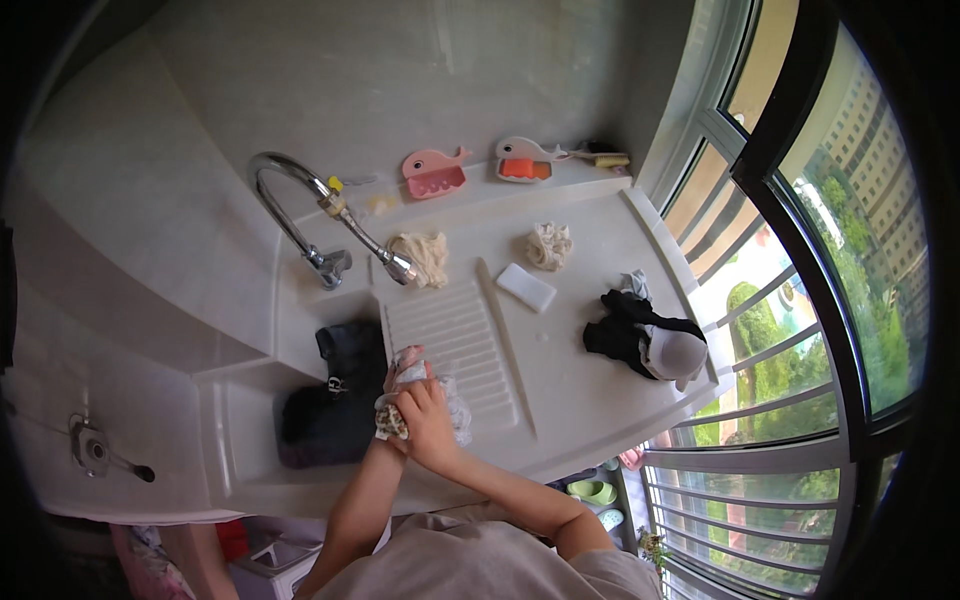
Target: The person hand washes a patterned cloth in a sink, repeatedly rubbing and wringing it with both hands. The person then rinses the cloth under running water from the faucet and continues to wring it out.
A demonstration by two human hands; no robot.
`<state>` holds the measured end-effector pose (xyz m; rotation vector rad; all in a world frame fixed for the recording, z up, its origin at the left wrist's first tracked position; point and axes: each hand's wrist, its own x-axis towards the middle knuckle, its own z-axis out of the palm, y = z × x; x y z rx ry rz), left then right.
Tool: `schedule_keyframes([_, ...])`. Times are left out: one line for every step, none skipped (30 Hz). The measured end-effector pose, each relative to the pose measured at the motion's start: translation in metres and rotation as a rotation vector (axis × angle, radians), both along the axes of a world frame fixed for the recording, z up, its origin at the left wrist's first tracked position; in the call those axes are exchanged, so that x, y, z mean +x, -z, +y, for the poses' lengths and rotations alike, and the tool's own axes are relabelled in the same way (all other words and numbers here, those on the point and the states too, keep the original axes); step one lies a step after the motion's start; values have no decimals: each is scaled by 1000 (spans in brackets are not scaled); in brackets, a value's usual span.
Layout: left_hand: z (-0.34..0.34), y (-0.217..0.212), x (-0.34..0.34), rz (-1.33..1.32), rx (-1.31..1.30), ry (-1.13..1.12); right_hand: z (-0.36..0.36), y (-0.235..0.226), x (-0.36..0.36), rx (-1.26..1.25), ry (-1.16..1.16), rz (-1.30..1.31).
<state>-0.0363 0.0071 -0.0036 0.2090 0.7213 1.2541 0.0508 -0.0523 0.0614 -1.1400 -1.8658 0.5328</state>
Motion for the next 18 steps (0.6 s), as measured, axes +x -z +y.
schedule_keyframes([-5,13,3,-80,-45,-31,18,5,8,-87,72,25])
schedule_keyframes([-10,13,8,-65,-116,-86,36,0,13,-98,182,76])
schedule_keyframes([-14,-41,27,261,-195,-78,52,12,24,-175,313,128])
schedule_keyframes([-13,-47,28,279,-200,-82,62,11,30,-170,352,138])
schedule_keyframes([-13,-49,28,297,-204,-86,67,9,33,-164,391,148])
schedule_keyframes([-14,-48,24,219,-145,-78,58,6,31,-79,351,83])
schedule_keyframes([-13,-45,18,141,-79,-70,45,-1,28,13,310,20])
schedule_keyframes([-17,-36,13,67,-23,-62,29,-12,22,80,235,-33])
schedule_keyframes([-17,-22,10,315,165,-56,13,-20,15,131,69,-31])
schedule_keyframes([-16,-10,8,563,332,-82,7,-10,8,195,12,-58])
schedule_keyframes([-13,-4,6,333,291,-10,7,-6,3,272,-56,-81])
schedule_keyframes([-13,2,3,115,217,57,17,-5,8,183,13,-42])
schedule_keyframes([-13,23,0,-343,48,88,32,-11,14,94,70,1])
schedule_keyframes([-21,-27,17,21,-260,-40,48,-2,28,6,205,-37])
schedule_keyframes([-21,-26,19,178,-220,-45,61,1,35,-78,242,-7])
schedule_keyframes([-19,-30,20,189,-215,-49,63,-1,36,-32,246,-40])
schedule_keyframes([-18,-34,21,200,-211,-54,64,-5,35,13,250,-72])
schedule_keyframes([-21,-40,21,84,-222,-60,50,-10,29,41,265,-133])
